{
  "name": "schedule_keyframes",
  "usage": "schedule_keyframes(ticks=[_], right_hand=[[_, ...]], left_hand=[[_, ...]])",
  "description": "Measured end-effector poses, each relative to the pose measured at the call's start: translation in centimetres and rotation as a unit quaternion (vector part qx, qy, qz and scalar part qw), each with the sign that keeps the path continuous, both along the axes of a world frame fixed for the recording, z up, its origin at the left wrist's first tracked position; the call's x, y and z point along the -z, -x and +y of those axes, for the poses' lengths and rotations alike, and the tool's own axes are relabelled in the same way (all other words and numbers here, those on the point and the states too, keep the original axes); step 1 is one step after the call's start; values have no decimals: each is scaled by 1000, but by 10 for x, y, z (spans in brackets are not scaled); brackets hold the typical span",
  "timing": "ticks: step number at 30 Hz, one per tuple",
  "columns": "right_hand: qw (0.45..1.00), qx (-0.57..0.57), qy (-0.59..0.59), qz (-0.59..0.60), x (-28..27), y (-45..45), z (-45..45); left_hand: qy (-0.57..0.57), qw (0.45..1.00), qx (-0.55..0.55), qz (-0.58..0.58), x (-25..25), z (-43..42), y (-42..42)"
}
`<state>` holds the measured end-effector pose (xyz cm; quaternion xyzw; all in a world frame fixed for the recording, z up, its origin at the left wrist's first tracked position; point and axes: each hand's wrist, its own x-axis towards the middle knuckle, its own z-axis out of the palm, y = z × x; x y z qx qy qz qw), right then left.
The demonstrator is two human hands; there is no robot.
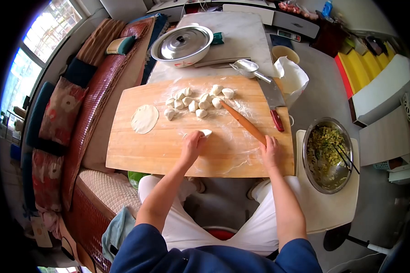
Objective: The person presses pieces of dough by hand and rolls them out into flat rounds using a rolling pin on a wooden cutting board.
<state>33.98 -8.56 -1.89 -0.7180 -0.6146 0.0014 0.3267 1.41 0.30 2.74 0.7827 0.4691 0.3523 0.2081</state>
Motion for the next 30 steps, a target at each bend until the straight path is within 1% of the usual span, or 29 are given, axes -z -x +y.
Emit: schedule_keyframes(ticks=[2, 3, 6, 7, 8, 9, 10, 12, 15, 17, 19, 20, 22, 23, 26, 27, 29, 30], right_hand=[[1000, 0, -9, -5, 0, 1, 0], [1000, 2, -6, -3, 1, 1, 0], [1000, 7, -3, 2, 0, 1, 1], [1000, 8, -5, 3, -1, 2, 0], [1000, 9, -7, 3, -1, 2, -1], [1000, 8, -7, 4, -2, 1, -1], [1000, 8, -8, 5, -3, 1, -1], [1000, 7, -4, 8, -3, 3, -1], [1000, 7, -6, 4, -2, 0, -1], [1000, 8, -21, -1, 2, 1, 0], [1000, -4, -12, 16, -1, 1, -2], [1000, -10, -11, 23, -3, 0, 0], [994, -50, 14, 94, -3, -12, 3], [989, -69, 29, 129, -1, -16, 3], [976, -156, 120, 95, -40, -13, -21], [971, -205, 107, 64, -40, -12, -24], [967, -213, 136, -18, -39, -8, -13], [963, -215, 149, -58, -39, -4, -8]], left_hand=[[126, 987, -43, -95, -21, 8, -16], [129, 975, -32, -180, -17, 16, -19], [186, 955, -49, -225, -8, 26, -21], [112, 979, -78, -148, -3, 26, -23], [36, 991, -106, -69, 2, 25, -26], [-41, 990, -131, 10, 8, 24, -29], [57, 990, -125, 12, 19, 22, -34], [-28, 981, -67, 180, 39, 20, -52], [-9, 957, -35, 288, 30, -2, -90], [-23, 955, 61, 289, 29, -1, -91], [-39, 945, 162, 283, 25, -7, -83], [-49, 933, 177, 310, 21, -9, -72], [-65, 906, 207, 363, -1, -14, -48], [-54, 924, 169, 338, -11, -17, -37], [-65, 964, 51, 252, -16, -47, 3], [-35, 962, 64, 263, -11, -63, 8], [17, 955, 92, 281, -2, -83, 14], [20, 960, 76, 270, 2, -79, 14]])
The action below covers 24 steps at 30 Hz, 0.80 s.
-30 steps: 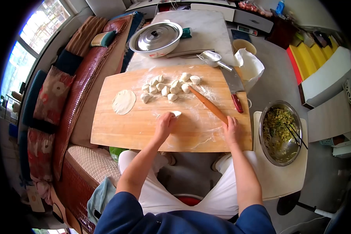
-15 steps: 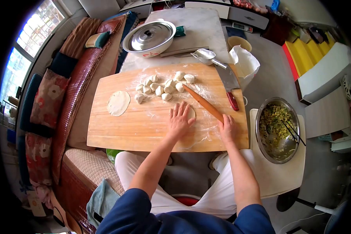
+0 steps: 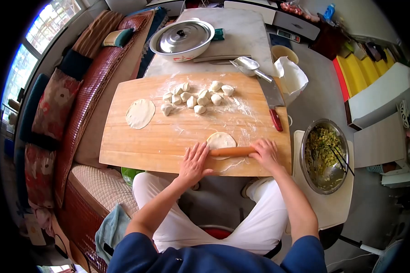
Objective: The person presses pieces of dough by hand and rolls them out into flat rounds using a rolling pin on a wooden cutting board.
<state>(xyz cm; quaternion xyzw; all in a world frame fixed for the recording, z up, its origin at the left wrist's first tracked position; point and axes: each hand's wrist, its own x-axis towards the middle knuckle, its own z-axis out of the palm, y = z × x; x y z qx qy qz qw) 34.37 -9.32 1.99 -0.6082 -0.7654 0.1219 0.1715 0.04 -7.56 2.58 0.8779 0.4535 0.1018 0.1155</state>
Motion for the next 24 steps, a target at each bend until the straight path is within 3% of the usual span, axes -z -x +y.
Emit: schedule_keyframes(ticks=[6, 12, 15, 18, 21, 24], right_hand=[[993, 69, -96, -26, 21, 14, 71], [998, 15, -54, -10, 31, -7, 1], [998, -1, -60, -26, 13, 7, 16], [997, 15, -62, -34, 13, 15, 68], [997, 59, -52, -13, 18, 12, 81], [999, 30, -45, 0, 34, -6, 43]], left_hand=[[-73, 988, -137, -8, 9, 85, -32], [-13, 999, 31, -35, -3, -3, -10], [-6, 1000, 0, -3, 9, 14, -3], [-19, 991, -129, -38, 13, 80, -16], [-49, 988, -134, -64, 19, 102, -28], [-25, 999, -32, -20, 11, 40, -24]])
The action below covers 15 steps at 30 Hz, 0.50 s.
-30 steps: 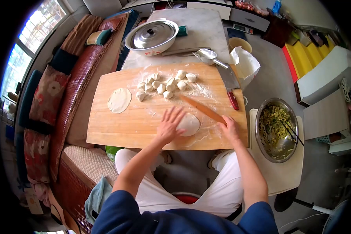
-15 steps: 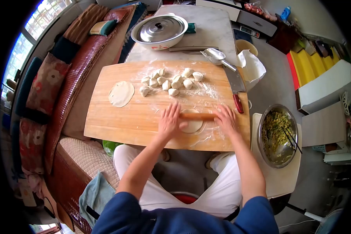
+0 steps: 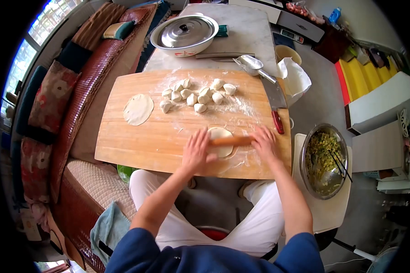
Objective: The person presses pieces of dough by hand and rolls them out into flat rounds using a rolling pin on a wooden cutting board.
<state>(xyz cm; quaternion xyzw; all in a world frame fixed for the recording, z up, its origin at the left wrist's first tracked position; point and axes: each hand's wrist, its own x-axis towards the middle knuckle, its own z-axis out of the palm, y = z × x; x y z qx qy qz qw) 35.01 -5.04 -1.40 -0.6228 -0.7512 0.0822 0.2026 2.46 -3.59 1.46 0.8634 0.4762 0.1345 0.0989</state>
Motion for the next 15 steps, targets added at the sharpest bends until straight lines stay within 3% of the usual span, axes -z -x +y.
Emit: schedule_keyframes(ticks=[3, 6, 10, 15], right_hand=[[999, -31, -7, -9, -6, 0, -31], [997, -49, -51, -25, -29, 24, 15], [1000, 5, -26, -1, -13, 29, 65], [999, -37, 7, 8, 1, 1, 2]], left_hand=[[48, 997, 54, 0, -12, -46, 18], [27, 998, -57, 3, 7, 0, 23], [6, 987, -156, -35, 7, 67, 9], [31, 999, -1, -16, 2, -17, 12]])
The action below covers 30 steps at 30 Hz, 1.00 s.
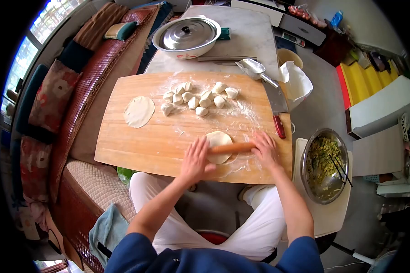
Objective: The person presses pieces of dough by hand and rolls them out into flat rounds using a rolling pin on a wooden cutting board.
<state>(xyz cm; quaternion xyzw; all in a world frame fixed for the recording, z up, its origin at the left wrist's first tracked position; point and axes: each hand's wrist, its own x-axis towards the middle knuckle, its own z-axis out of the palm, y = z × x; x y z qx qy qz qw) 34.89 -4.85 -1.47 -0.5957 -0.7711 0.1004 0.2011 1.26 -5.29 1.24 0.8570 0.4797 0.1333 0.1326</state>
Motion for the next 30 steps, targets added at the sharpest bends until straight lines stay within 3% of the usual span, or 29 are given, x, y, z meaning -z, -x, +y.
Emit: schedule_keyframes(ticks=[2, 5, 9, 13, 16, 20, 22, 23, 24, 26, 30], right_hand=[[1000, -9, 5, -14, -11, 1, -17], [998, -36, -46, -17, -27, 23, 25], [999, 25, -21, -19, -12, 31, 71], [1000, 3, -3, -6, 0, 9, 23], [998, -11, -49, -40, -7, 9, -12], [997, -13, -77, -22, -30, 38, 38], [1000, 2, -15, -26, -30, 44, 58], [999, 11, 16, -29, -27, 45, 62], [999, 17, -23, -38, -20, 43, 60], [997, 68, -25, 22, -19, 27, 43], [945, 204, -17, 254, 4, 1, -1]], left_hand=[[24, 999, 28, 21, -12, -24, 8], [-7, 997, -75, 35, 11, 22, 14], [-30, 984, -175, -10, 14, 86, 3], [-30, 998, -48, 38, 9, 31, -2], [31, 999, 28, 27, -14, -27, 8], [-12, 996, -78, 29, 11, 33, 15], [-20, 990, -142, 11, 3, 70, 8], [-23, 985, -172, 0, 2, 78, 3], [-28, 979, -195, -54, 4, 76, 1], [-40, 958, -232, -165, 8, 74, -9], [-52, 974, -219, -16, 21, 51, -50]])
